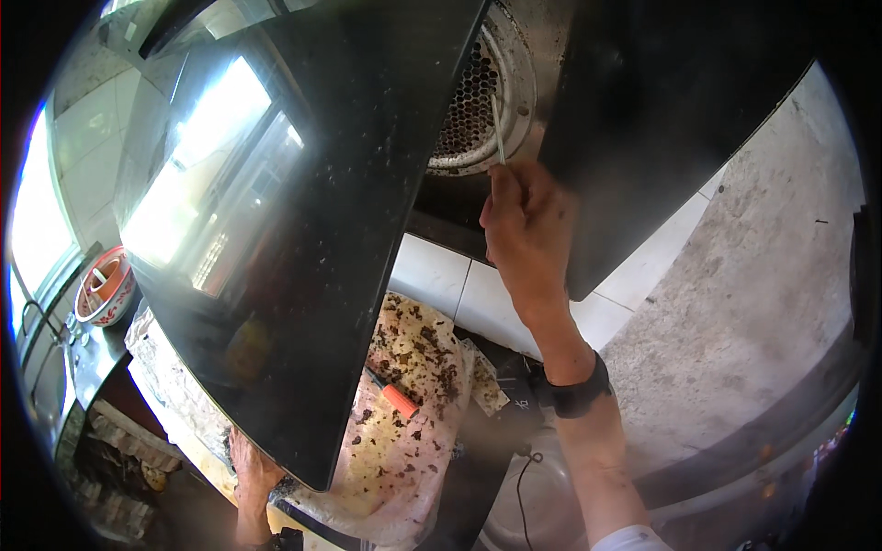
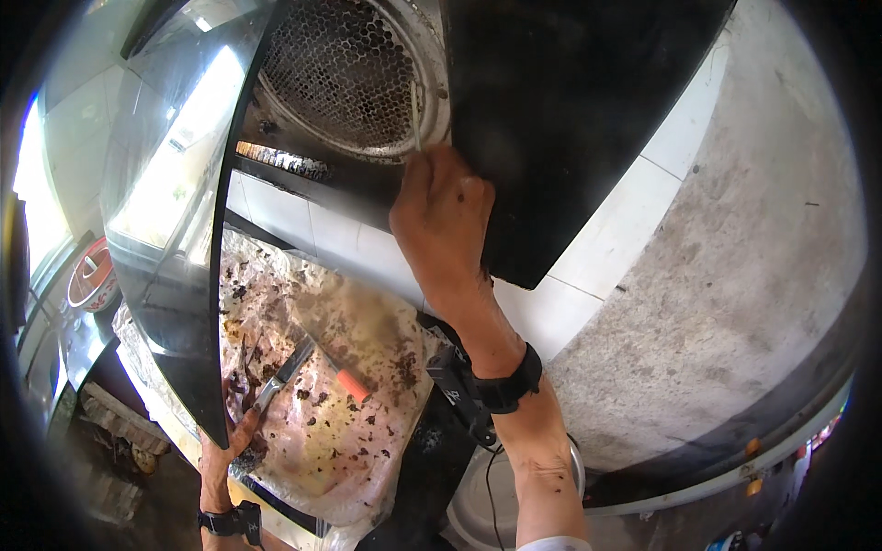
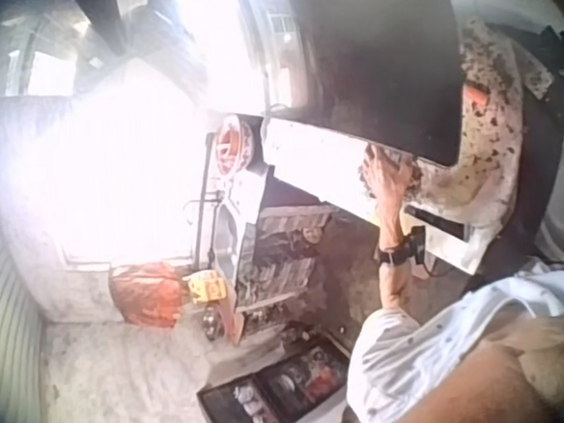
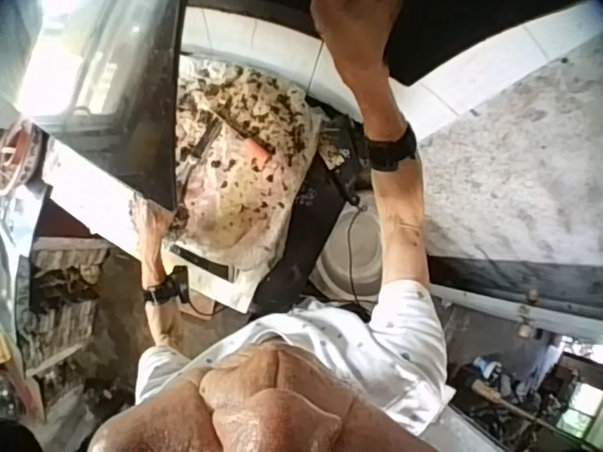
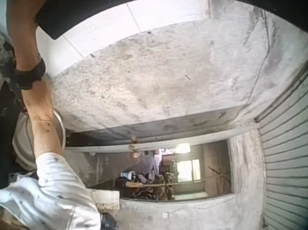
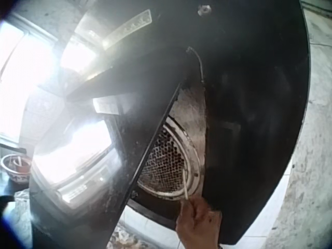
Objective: Repairing or cleaning the filter and vent of a kitchen range hood using various tools.
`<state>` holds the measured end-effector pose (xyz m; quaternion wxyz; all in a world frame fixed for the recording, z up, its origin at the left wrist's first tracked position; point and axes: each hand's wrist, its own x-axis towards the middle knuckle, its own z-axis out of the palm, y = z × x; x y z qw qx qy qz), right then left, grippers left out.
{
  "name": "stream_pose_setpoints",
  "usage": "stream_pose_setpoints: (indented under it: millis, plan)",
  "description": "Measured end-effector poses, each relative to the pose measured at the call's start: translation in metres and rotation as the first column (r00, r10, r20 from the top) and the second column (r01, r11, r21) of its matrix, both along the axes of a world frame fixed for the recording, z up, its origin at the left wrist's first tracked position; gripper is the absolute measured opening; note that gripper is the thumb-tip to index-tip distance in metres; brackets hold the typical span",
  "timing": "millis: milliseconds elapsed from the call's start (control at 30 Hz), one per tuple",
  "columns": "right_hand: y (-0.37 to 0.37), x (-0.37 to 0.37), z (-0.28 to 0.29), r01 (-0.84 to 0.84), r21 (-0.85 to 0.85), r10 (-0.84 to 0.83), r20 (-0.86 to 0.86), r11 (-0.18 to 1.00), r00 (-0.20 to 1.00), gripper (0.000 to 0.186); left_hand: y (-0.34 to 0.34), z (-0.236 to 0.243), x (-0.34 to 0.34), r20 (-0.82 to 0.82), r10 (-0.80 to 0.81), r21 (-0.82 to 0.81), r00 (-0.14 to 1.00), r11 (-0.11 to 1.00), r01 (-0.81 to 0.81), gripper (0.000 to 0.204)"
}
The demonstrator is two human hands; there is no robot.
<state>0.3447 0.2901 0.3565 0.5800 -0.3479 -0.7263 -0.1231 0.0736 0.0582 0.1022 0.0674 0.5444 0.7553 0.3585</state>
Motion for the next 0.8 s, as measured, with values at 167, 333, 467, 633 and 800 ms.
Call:
stream_pose_setpoints:
  millis: [167,333,467,633,800]
  plan:
    - [-0.002,0.004,-0.021,0.001,0.057,-0.003,0.033,0.998,0.999,0.012,0.006,0.015,0.008,-0.058,0.047,-0.199,0.997,0.978,-0.058,0.075]
    - [0.002,0.008,-0.013,-0.045,0.053,0.043,0.046,0.998,0.998,0.011,0.008,0.01,0.011,-0.031,0.089,-0.154,0.996,0.984,-0.093,0.073]
    - [-0.012,0.008,0.0,-0.227,-0.299,0.178,-0.181,0.927,0.967,0.007,0.006,0.021,0.012,-0.072,0.028,-0.158,0.997,0.987,-0.039,0.075]
    - [0.011,0.002,-0.005,-0.15,-0.009,0.15,-0.036,0.989,0.988,0.004,0.006,0.015,0.011,-0.072,0.075,-0.228,0.995,0.97,-0.089,0.078]
    - [0.002,-0.005,0.003,-0.328,-0.293,0.228,-0.327,0.898,0.917,0.004,0.008,0.022,0.014,-0.047,0.061,-0.256,0.997,0.964,-0.072,0.073]
